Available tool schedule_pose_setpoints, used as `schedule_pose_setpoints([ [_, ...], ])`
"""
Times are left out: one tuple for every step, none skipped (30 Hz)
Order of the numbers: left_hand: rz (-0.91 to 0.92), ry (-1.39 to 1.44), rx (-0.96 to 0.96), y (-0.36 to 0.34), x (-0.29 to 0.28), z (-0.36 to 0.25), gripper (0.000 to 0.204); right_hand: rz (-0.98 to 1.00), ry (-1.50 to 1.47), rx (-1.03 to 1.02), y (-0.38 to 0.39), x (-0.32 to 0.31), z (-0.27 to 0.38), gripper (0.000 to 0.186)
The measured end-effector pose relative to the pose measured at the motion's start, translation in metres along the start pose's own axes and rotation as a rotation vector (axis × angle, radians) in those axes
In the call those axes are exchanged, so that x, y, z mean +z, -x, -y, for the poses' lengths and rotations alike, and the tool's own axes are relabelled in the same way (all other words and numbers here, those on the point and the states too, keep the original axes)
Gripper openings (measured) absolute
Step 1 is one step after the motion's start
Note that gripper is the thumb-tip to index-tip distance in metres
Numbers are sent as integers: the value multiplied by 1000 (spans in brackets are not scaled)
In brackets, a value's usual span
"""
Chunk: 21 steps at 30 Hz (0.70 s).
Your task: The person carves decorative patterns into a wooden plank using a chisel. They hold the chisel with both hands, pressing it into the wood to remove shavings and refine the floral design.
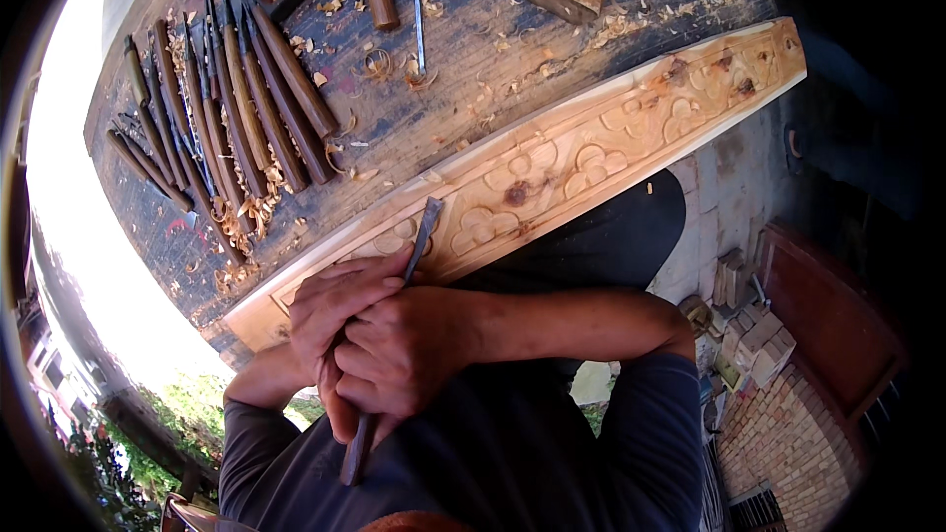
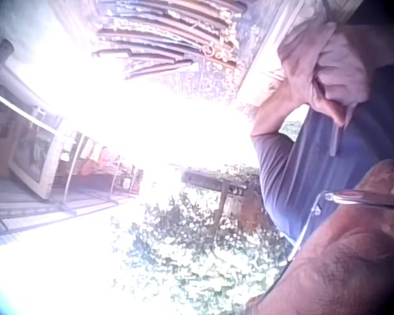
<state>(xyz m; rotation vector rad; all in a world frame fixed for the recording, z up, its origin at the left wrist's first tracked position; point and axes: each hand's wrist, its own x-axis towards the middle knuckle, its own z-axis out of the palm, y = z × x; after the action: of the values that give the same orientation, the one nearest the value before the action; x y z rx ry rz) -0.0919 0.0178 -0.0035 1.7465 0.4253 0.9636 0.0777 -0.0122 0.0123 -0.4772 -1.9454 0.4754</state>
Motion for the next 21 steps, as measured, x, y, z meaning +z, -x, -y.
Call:
schedule_pose_setpoints([
  [11,23,-16,0,0,1,140,0,-5,7,1,1,0,64],
  [32,24,-36,0,-1,0,140,-1,-11,15,3,2,-1,65],
  [54,24,-56,-1,-2,-1,140,-2,-16,22,4,2,-1,65],
  [87,1,-81,-2,-4,-5,140,12,-8,20,4,1,-1,65],
  [91,2,-84,-2,-4,-4,140,25,-1,17,5,-1,-2,66],
  [96,3,-88,-1,-3,-4,140,38,7,15,5,-3,-2,66],
  [74,28,-71,1,0,0,139,44,7,19,5,-5,-2,66],
  [64,50,-64,2,2,2,138,51,8,23,4,-7,-3,66],
  [57,72,-57,3,3,4,137,57,8,26,4,-7,-4,66],
  [63,92,-57,1,3,5,136,49,8,31,5,-8,-5,66],
  [69,112,-57,0,4,6,135,40,9,36,6,-8,-6,65],
  [84,122,-64,-1,4,7,134,31,9,40,7,-9,-7,65],
  [99,130,-70,-4,3,8,133,31,13,41,8,-10,-7,64],
  [115,139,-77,-5,4,8,133,32,16,42,8,-12,-7,64],
  [113,153,-83,-4,5,8,134,32,20,42,9,-13,-7,63],
  [111,162,-86,-3,6,7,134,28,31,30,9,-12,-8,60],
  [110,171,-89,-2,8,6,135,25,43,17,10,-10,-8,57],
  [96,188,-104,0,9,6,134,22,56,4,11,-9,-7,55],
  [80,197,-107,-1,8,5,134,85,112,-42,9,-12,-7,51],
  [64,206,-109,0,9,3,133,149,171,-88,8,-17,-4,48],
  [7,240,-181,3,11,-1,131,213,230,-134,5,-23,-2,46],
])
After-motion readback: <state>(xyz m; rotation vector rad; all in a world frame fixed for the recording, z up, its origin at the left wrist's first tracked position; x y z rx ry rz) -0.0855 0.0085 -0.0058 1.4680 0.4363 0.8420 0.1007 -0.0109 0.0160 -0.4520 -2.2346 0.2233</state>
